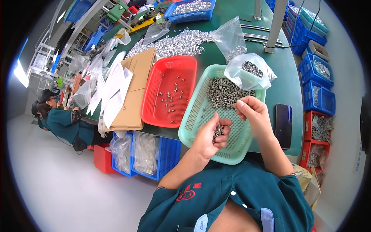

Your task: Inspecting and sorting small metal components at an industrial workbench.

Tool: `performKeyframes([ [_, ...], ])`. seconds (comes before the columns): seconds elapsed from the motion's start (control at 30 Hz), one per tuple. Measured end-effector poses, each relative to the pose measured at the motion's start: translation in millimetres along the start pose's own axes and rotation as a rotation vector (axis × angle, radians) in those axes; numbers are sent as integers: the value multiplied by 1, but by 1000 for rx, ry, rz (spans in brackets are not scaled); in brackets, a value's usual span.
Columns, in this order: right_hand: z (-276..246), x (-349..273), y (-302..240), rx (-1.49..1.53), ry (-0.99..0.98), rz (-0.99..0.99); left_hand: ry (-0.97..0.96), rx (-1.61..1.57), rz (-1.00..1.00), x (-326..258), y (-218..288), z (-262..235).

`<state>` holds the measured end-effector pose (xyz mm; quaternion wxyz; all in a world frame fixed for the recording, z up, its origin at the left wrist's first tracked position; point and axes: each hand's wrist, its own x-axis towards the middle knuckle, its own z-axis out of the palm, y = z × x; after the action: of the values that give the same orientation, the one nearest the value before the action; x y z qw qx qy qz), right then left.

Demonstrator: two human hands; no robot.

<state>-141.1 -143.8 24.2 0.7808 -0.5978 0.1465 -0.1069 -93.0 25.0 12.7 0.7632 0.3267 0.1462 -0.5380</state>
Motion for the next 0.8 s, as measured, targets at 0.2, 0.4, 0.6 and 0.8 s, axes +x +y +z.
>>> performKeyframes([
  [0.2,2,-11,-2,-29,-68,-13,-113,9,28,-5,5,1],
  [0.4,7,-20,-2,26,-59,12,-180,-54,75,-3,1,-9],
  [0.6,12,-28,4,-65,-48,-84,-191,-54,114,-5,0,-6],
  [0.8,19,-33,-9,-271,-101,-302,-149,-38,138,-7,-1,-3],
])
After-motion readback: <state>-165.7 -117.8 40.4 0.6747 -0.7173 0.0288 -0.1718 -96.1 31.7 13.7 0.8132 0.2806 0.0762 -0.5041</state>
